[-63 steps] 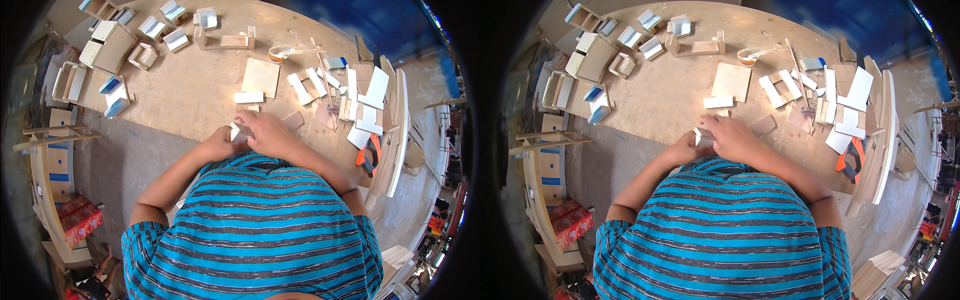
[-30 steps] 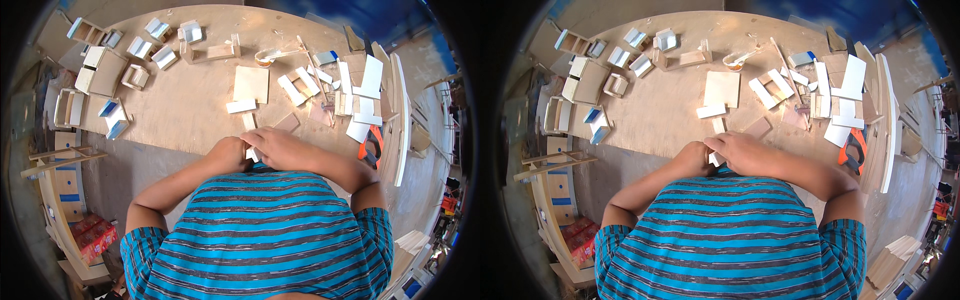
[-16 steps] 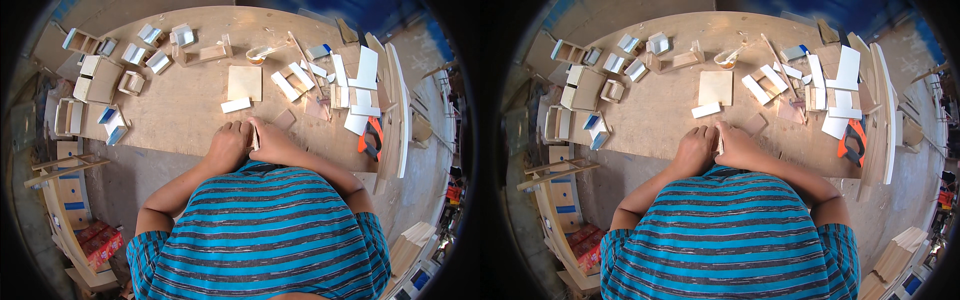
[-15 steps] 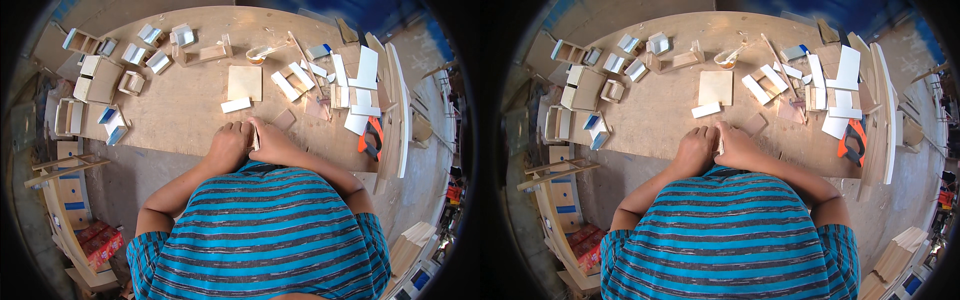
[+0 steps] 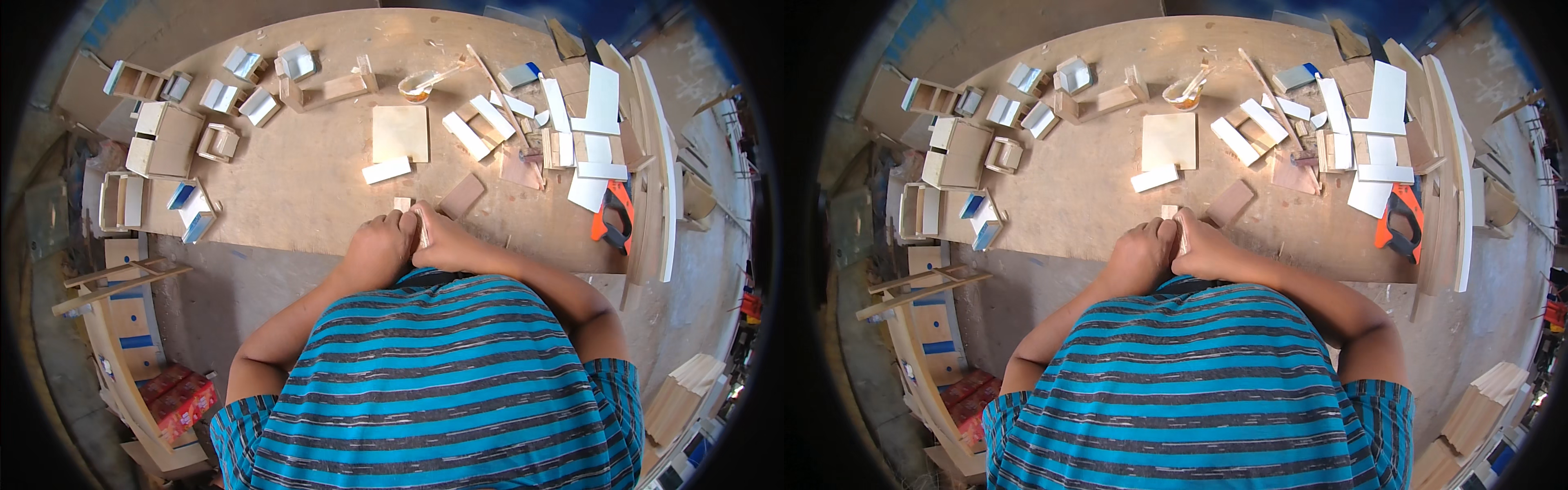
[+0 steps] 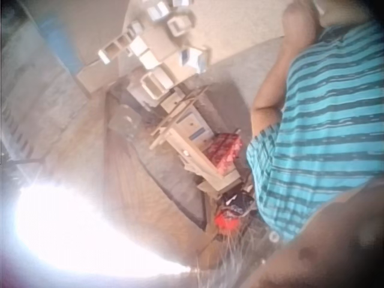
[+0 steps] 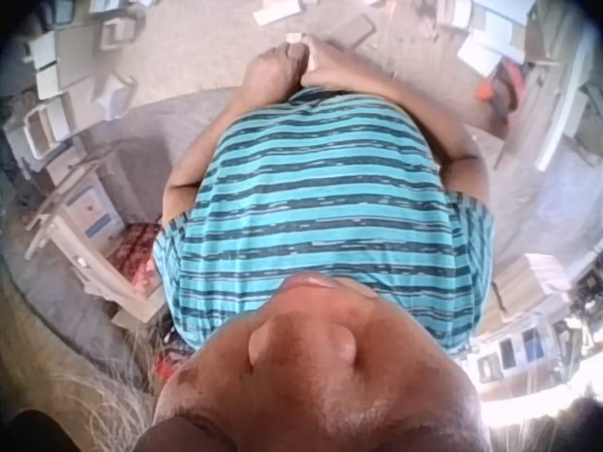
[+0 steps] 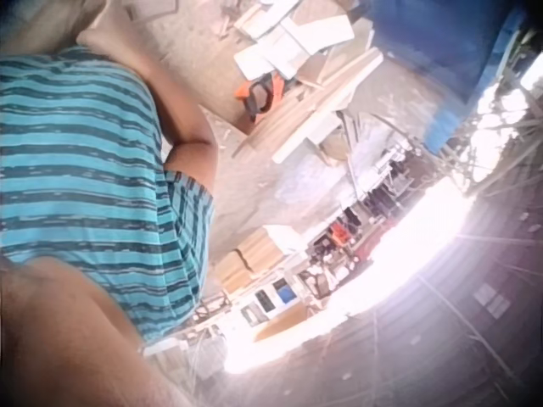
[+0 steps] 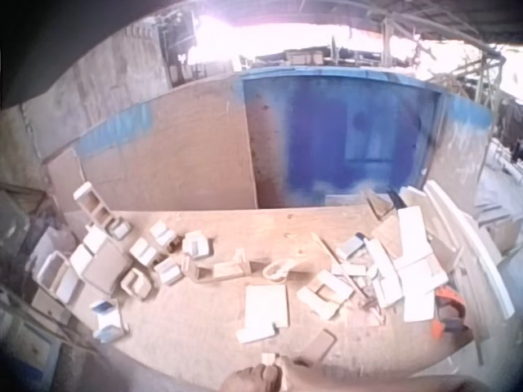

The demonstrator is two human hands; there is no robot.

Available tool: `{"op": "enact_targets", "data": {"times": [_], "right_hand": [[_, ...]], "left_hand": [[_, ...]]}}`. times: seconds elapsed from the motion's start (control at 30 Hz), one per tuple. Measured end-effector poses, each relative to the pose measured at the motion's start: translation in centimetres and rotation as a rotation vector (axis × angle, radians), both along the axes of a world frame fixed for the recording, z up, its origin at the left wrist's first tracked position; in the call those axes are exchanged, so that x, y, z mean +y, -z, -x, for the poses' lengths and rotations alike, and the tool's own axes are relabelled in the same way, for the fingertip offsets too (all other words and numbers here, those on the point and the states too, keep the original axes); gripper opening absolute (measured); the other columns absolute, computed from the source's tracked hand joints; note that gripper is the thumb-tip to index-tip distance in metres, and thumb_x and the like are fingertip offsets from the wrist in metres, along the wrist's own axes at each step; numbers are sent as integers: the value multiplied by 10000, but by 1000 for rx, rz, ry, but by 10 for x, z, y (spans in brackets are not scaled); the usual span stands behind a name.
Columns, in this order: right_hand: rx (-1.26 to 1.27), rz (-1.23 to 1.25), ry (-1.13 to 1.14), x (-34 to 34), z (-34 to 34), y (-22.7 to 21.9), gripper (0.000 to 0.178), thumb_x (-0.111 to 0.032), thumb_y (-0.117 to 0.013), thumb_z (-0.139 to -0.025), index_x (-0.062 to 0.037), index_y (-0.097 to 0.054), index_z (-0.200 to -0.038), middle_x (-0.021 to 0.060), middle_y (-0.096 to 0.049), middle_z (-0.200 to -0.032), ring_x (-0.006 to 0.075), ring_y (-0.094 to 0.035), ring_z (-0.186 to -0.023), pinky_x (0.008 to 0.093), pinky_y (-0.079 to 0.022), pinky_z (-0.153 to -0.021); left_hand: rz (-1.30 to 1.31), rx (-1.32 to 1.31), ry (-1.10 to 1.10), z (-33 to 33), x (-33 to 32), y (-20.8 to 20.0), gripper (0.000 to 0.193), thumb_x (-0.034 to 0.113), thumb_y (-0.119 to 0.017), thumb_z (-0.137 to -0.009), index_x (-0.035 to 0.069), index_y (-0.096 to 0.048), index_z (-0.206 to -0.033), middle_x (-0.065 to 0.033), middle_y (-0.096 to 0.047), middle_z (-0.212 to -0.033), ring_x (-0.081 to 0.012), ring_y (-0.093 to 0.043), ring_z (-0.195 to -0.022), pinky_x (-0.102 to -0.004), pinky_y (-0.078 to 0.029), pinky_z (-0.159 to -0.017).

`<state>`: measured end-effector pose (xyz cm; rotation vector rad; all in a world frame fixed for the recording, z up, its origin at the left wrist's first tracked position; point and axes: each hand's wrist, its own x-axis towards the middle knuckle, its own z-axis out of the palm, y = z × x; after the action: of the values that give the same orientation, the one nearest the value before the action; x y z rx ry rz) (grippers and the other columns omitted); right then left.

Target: The person assembles small wooden boxes by hand at a workbench, fitting together pre-cut wooden panels and applying glue to the joints.

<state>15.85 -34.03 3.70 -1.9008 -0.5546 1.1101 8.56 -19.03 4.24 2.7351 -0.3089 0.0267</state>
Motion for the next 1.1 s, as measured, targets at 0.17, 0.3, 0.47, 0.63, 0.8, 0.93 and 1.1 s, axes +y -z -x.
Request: {"op": "enact_targets", "data": {"times": [0.17, 0.3, 0.47, 0.63, 0.8, 0.93, 1.1], "right_hand": [[-6, -132, -9, -10, 5, 3, 667, -135, -664, -673, 72, -326, -1209, 314, -587, -953, 424, -610, -924, 436, -466, -768], [9, -257, 10, -15, 8, 8, 668, -118, -666, -680, 52, -312, -1220, 280, -545, -1000, 339, -573, -1002, 399, -444, -836], [139, -263, 5, -20, 6, -3, 638, -60, -638, -698, 14, -292, -1229, 187, -487, -1060, 217, -477, -1044, 352, -402, -899], [264, -252, 5, -27, 3, -18, 618, -29, -619, -706, -33, -287, -1227, 147, -455, -1084, 168, -413, -1077, 332, -365, -944], [-101, 3, -513, -52, -24, -48, 562, -90, -643, -749, -79, -316, -1205, 90, -517, -871, 203, -565, -760, 406, -464, -661], [235, -177, -33, -49, -30, -56, 469, -62, -565, -780, -121, -365, -1200, 43, -530, -823, 174, -584, -677, 362, -519, -650], [936, -562, 222, -48, -44, -25, 560, -83, -494, -800, -49, -368, -1344, 128, -564, -1037, 188, -613, -832, 379, -558, -795]], "left_hand": [[-27, -65, 40, 1, -1, 1, 203, 117, -632, -744, 33, -509, -883, -121, -589, -757, -280, -630, -650, -360, -511, -556], [97, -22, 82, -1, 1, -2, 258, 105, -649, -718, 28, -488, -905, -147, -582, -785, -338, -624, -685, -415, -509, -586], [123, -10, 110, -3, -1, -3, 262, 92, -641, -710, 25, -494, -916, -151, -582, -795, -344, -619, -684, -417, -504, -586], [157, -43, 145, -5, -3, -5, 248, 83, -624, -714, 23, -498, -919, -156, -578, -786, -344, -616, -678, -413, -506, -583], [216, 290, 279, 10, 66, 7, 216, 126, -638, -747, 23, -503, -880, -175, -593, -796, -372, -614, -739, -458, -494, -658], [113, 308, 101, 5, 63, -8, 211, 86, -662, -724, 33, -486, -828, -181, -603, -818, -393, -605, -781, -428, -488, -691], [769, 201, -146, -14, 38, 20, 264, -3, -671, -694, 29, -548, -926, -137, -605, -830, -281, -599, -735, -327, -476, -693]]}}
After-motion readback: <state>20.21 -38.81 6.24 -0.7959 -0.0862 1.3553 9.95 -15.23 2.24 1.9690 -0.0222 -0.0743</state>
